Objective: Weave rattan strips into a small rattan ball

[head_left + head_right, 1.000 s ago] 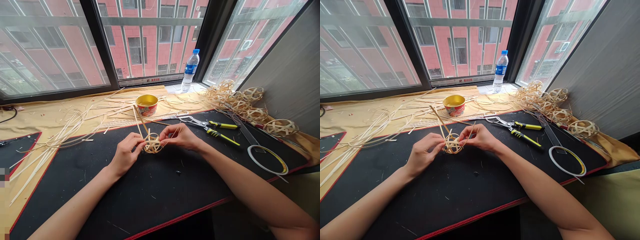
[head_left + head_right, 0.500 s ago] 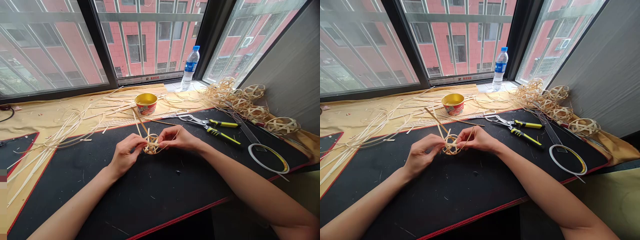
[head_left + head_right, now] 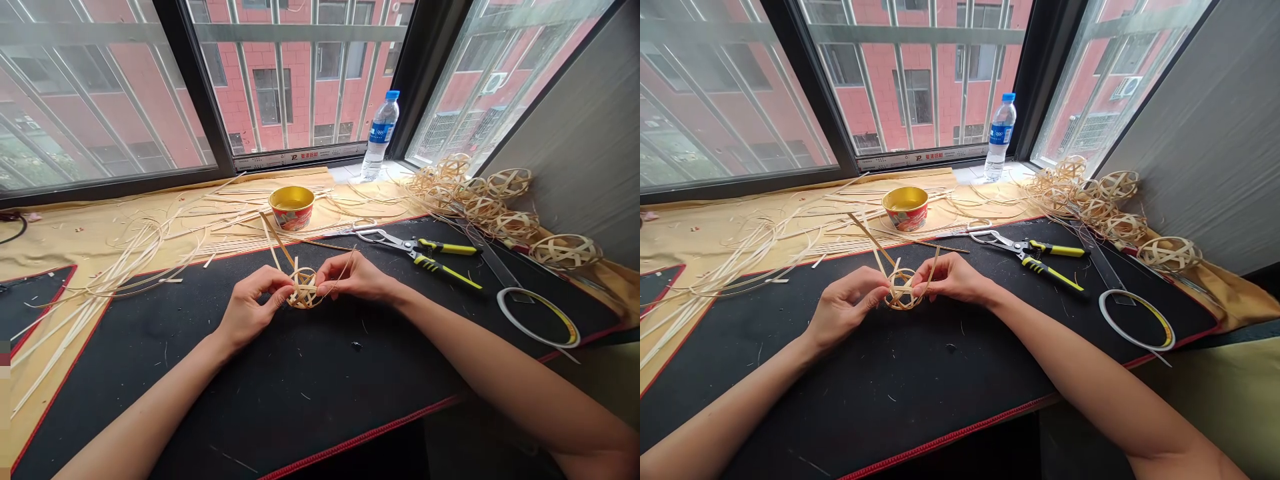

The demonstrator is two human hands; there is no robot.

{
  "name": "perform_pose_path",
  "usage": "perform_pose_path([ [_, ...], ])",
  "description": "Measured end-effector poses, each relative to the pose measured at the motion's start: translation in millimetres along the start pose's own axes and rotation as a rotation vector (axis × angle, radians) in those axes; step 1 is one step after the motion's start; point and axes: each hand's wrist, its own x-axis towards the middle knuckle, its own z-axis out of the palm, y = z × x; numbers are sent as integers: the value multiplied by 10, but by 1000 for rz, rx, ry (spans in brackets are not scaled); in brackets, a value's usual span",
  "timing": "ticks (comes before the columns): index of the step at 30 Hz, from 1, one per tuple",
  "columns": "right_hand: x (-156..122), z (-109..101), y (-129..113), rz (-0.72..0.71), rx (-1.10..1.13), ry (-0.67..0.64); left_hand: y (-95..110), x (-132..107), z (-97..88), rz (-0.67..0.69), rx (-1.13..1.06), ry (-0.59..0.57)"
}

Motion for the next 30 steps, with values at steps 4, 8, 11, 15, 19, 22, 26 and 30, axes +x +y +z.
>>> perform_pose_path([
  [4,0,9,5,-18,-18,-3,65,2,43,-150,-26,42],
  [8,17,8,30,-47,-21,-5,154,13,118,-223,92,110],
  [11,31,-22,44,-72,-14,-15,203,40,162,-289,173,157],
  [15,40,-64,51,-85,-47,-26,247,78,175,-359,155,171],
  [19,46,-57,58,-70,-22,-5,299,110,202,-341,189,152],
  [22,48,-46,68,-68,7,6,326,146,248,-317,291,149],
  [26,45,-42,78,-73,21,27,328,187,288,-309,345,163],
  [30,48,-24,74,-65,36,49,307,199,273,-345,300,133],
])
